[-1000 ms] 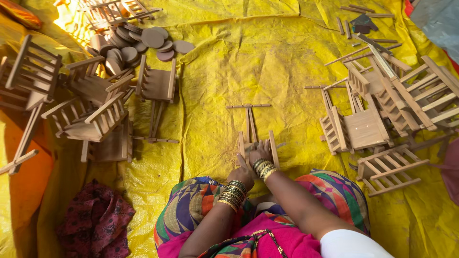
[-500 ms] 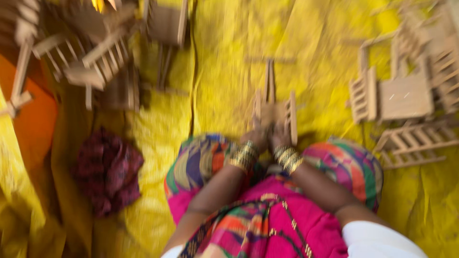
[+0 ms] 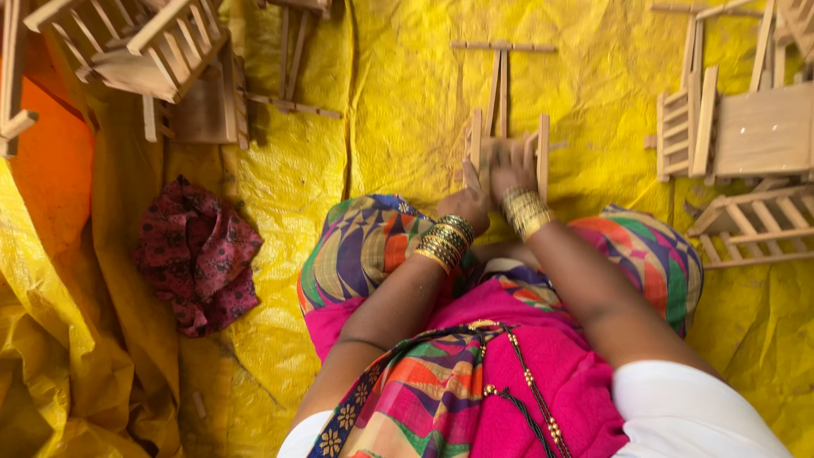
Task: The person sits on a yellow tarp among many small wooden chairs and sands them one at a time using a small sanding block, rubbing the seat and frame surfaces, turning chairs over to reach other sides, and setting finished chairs aside with the pile.
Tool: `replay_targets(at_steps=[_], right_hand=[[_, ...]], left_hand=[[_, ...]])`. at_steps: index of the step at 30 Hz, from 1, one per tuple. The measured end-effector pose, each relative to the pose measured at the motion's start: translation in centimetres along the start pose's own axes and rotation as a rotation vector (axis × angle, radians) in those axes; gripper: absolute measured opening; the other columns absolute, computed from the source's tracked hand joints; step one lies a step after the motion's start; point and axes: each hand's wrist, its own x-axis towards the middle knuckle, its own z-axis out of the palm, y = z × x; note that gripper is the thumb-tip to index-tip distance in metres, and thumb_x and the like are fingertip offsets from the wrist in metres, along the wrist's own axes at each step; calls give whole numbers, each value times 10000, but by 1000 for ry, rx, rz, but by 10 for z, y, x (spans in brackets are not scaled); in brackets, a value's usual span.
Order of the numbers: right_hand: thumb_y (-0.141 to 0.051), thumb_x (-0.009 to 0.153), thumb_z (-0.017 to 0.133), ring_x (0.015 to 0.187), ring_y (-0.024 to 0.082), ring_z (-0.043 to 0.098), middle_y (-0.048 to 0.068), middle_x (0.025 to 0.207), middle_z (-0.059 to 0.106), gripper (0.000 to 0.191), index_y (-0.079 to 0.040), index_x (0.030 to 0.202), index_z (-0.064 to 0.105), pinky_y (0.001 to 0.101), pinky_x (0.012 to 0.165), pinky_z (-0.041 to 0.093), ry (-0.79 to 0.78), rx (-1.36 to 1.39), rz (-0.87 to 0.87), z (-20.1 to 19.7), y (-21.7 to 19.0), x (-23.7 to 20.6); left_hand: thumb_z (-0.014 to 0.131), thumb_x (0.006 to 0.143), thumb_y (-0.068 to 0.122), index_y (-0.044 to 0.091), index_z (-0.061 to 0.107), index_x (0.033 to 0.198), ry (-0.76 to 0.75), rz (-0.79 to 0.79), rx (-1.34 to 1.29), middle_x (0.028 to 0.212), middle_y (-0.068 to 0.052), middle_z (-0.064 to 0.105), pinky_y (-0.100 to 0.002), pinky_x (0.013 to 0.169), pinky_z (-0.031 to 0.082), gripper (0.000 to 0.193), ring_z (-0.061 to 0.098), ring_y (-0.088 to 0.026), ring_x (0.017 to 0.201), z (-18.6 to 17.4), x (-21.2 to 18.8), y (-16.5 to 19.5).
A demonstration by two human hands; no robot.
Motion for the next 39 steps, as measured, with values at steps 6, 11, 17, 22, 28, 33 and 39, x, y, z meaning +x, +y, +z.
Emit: replay_targets(at_steps=[6,11,17,22,28,33,39], right_hand=[[-233,973,433,1476,394,276,172,1610,317,709,-239,1642,201,592,1205,35,-165,45,-76,-8,-17,-55],[-222,1062,309,1558,349,194,88,1691,229,551,-176,1608,251,581,1263,-70,-305,88,39,-10,-6,7],[-333,1093,235,1630,264,128,-4,1713,244,520,-244,1600,304,559,1307,-62,-356,80,107,-35,-9,34],[-363,1038,440,1583,283,152,6,1742,106,659,-241,1633,183,585,1283,22,-415,167,101,-54,-11,-11],[-422,990,490,1469,350,306,105,1608,281,619,-194,1537,310,555,1209,202,-380,164,67,-29,-4,-19],[-571,975,426,1327,404,480,190,1445,477,610,-149,1415,450,530,1122,360,-298,355,236,-20,3,12],[-700,967,351,1182,433,647,248,1280,665,716,-110,1311,564,507,1034,500,-235,468,239,-27,5,14]], left_hand=[[511,1011,301,-34,-208,1595,-90,-7,-6,1120,-282,709,-447,744,612,986,768,-314,914,-9,17,13],[557,939,193,-142,-136,1573,12,11,-40,1045,-266,741,-446,802,597,997,755,-353,903,0,28,5],[607,893,166,-162,-134,1534,55,30,48,1287,-344,537,-444,833,591,1033,737,-367,973,12,53,-7],[601,915,210,-189,-91,1550,56,76,47,1133,-333,689,-441,837,590,1020,738,-372,979,14,48,-4],[650,903,338,-154,-119,1563,-28,40,16,1102,-295,715,-427,839,585,1127,733,-350,980,-9,34,14],[643,921,314,-147,-125,1577,30,37,-63,1156,-329,688,-418,876,582,1110,739,-342,1014,-4,35,18],[692,917,473,-154,-156,1501,109,67,-80,1257,-336,628,-419,916,564,1205,651,-362,1153,17,56,15]])
